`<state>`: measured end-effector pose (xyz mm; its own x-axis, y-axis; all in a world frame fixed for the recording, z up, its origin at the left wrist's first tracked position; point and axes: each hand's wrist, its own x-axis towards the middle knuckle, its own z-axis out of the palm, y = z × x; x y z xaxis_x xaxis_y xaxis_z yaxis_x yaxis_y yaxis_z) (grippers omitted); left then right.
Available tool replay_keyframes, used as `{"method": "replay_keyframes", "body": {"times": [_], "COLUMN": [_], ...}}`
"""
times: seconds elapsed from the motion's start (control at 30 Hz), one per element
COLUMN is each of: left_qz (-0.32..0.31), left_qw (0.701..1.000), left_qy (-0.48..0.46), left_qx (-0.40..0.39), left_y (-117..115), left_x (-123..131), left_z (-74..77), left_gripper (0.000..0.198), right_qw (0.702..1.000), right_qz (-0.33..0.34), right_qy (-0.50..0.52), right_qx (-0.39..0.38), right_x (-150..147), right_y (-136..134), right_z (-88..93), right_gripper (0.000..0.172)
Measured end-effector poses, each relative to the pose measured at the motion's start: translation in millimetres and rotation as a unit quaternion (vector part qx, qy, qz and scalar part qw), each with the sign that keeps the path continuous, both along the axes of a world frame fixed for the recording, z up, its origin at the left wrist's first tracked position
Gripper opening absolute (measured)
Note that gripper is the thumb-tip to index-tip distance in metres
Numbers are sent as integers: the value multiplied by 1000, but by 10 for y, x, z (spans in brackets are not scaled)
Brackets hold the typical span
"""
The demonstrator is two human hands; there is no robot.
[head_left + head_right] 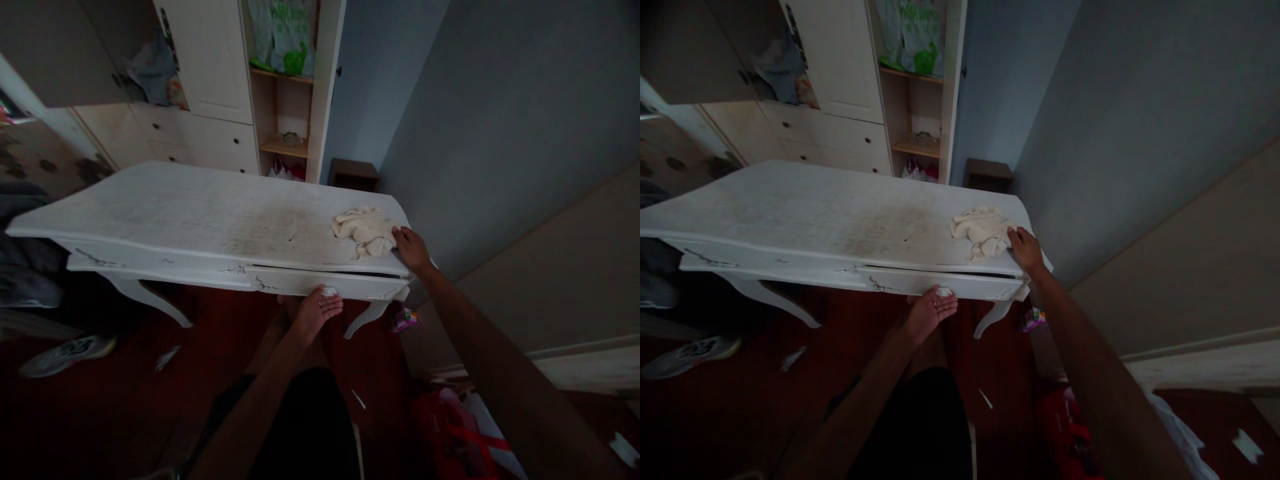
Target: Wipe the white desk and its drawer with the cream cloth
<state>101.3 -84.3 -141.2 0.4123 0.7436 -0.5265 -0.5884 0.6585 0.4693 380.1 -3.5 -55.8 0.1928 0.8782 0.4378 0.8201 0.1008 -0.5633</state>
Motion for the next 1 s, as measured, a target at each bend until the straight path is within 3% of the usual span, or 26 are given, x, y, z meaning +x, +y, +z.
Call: {"method": "replay_keyframes", "body": {"times": [0.4,0.63,0.77,0.87,0.93,1.0], "left_qz": [43,41,-1,-42,-69,-70], "left_qw": [999,999,999,988,975,960], "left_qy": [-6,-18,40,103,115,132], "left_qx": [-19,-2,37,108,178,238], "left_y": [299,220,96,-16,-68,-69], "left_x": [145,110,-28,-254,-461,-689], "left_z": [23,21,21,137,321,573], "left_gripper": [26,32,33,22,16,28], "right_qw": [1000,1000,1000,1000,1000,1000], "right_qz": [2,2,0,-1,-3,-5], "right_qy": [4,11,5,0,-1,-2], "right_qx": [1,-4,-9,-13,-12,-9], "right_x": [-9,1,6,0,-10,-22], "right_y": [-14,-19,-12,-16,-23,-29], "right_z": [3,0,1,2,5,9], "right_gripper": [49,46,47,47,47,48]}}
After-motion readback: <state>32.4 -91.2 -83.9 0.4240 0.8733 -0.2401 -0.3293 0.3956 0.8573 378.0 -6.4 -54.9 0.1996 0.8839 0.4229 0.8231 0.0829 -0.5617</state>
